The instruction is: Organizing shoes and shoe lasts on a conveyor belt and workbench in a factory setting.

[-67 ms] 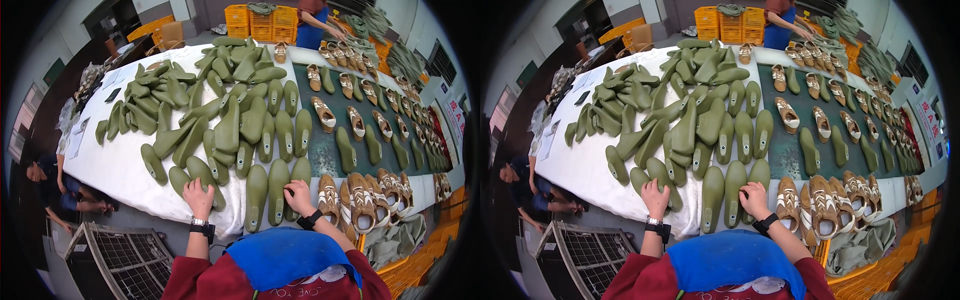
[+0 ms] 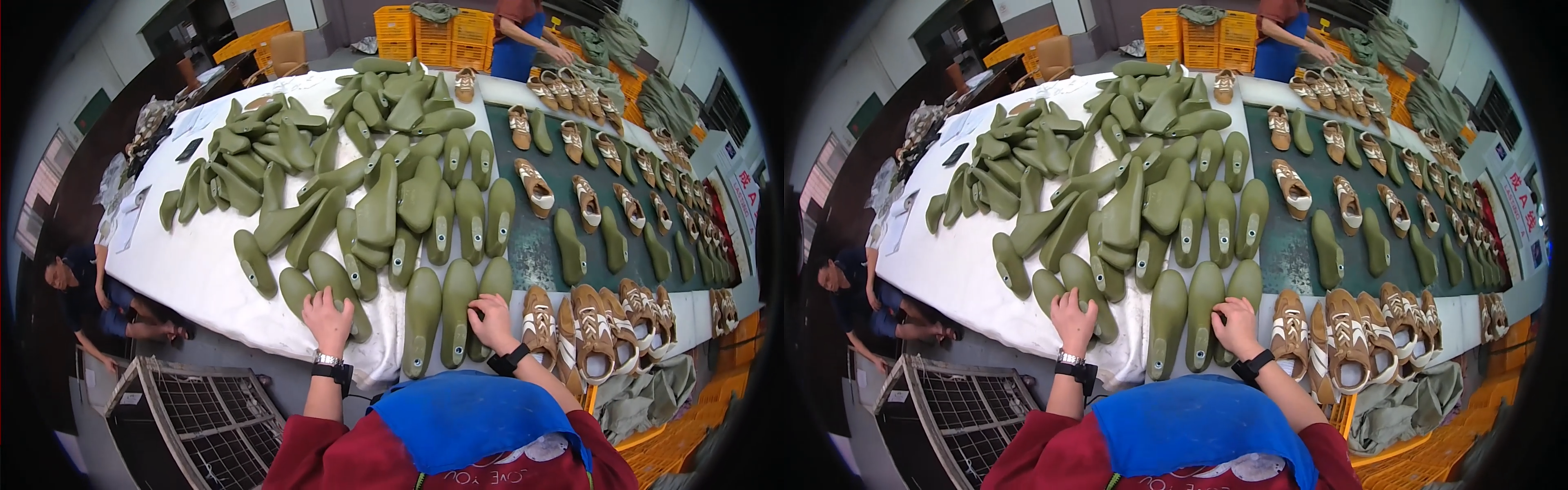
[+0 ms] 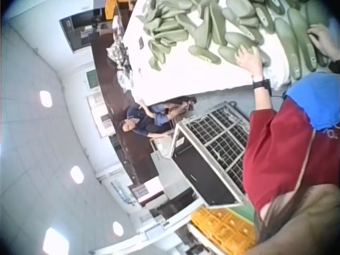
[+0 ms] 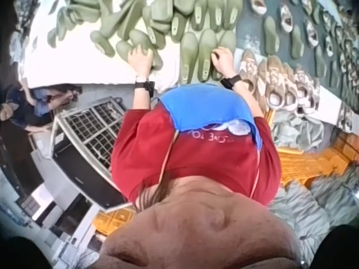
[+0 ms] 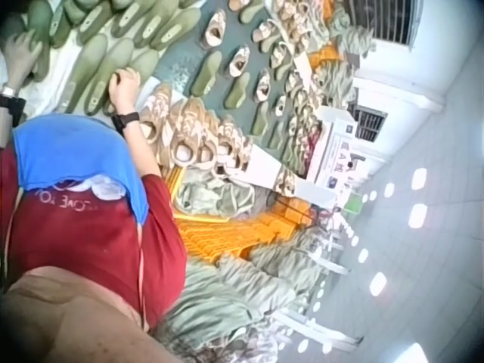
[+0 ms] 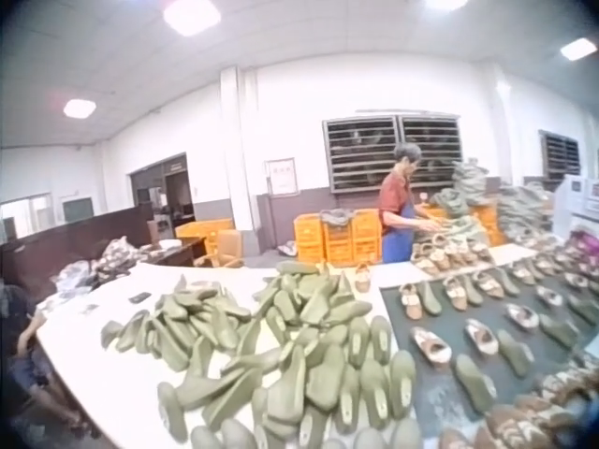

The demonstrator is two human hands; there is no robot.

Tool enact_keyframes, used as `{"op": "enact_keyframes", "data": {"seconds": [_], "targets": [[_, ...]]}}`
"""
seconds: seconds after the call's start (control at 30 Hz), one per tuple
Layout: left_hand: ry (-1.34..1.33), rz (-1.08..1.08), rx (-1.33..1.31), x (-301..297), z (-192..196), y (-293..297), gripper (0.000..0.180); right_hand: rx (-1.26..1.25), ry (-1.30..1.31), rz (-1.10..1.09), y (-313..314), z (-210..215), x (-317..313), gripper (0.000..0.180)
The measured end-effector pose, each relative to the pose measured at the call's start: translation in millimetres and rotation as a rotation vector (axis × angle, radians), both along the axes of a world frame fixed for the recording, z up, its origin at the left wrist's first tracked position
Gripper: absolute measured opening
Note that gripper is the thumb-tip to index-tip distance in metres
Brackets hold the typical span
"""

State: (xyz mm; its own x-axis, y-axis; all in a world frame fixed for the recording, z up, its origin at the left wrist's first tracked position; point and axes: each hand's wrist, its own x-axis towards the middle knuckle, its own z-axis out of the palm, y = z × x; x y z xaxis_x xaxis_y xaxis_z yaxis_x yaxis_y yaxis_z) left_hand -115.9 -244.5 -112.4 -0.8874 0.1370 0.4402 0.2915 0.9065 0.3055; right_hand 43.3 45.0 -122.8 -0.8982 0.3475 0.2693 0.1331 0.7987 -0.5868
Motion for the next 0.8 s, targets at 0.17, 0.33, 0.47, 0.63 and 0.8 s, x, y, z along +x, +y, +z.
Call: {"op": "enact_keyframes", "data": {"seconds": [0.17,0.33,0.47,0.63,0.8], "targets": [[0.047,-0.041,-0.021,2.8,2.6,-7.1,0.041,-0.018,-0.008,-0.001,-4.0,5.2,-3.2,0.013],[-0.023,-0.085,0.015,31.9,-0.6,-11.8,0.045,-0.012,-0.004,-0.015,-4.0,6.5,-1.7,0.012],[-0.031,-0.145,0.034,63.6,-3.2,-11.4,0.045,-0.018,0.008,-0.065,-4.4,5.9,0.8,0.012],[-0.065,-0.169,0.025,54.8,-3.2,-10.1,0.038,-0.008,-0.02,-0.043,-4.1,11.3,-0.7,0.012],[-0.097,-0.166,0.115,13.0,-10.4,3.7,0.017,-0.016,-0.009,-0.05,-1.7,12.2,2.8,0.014]]}}
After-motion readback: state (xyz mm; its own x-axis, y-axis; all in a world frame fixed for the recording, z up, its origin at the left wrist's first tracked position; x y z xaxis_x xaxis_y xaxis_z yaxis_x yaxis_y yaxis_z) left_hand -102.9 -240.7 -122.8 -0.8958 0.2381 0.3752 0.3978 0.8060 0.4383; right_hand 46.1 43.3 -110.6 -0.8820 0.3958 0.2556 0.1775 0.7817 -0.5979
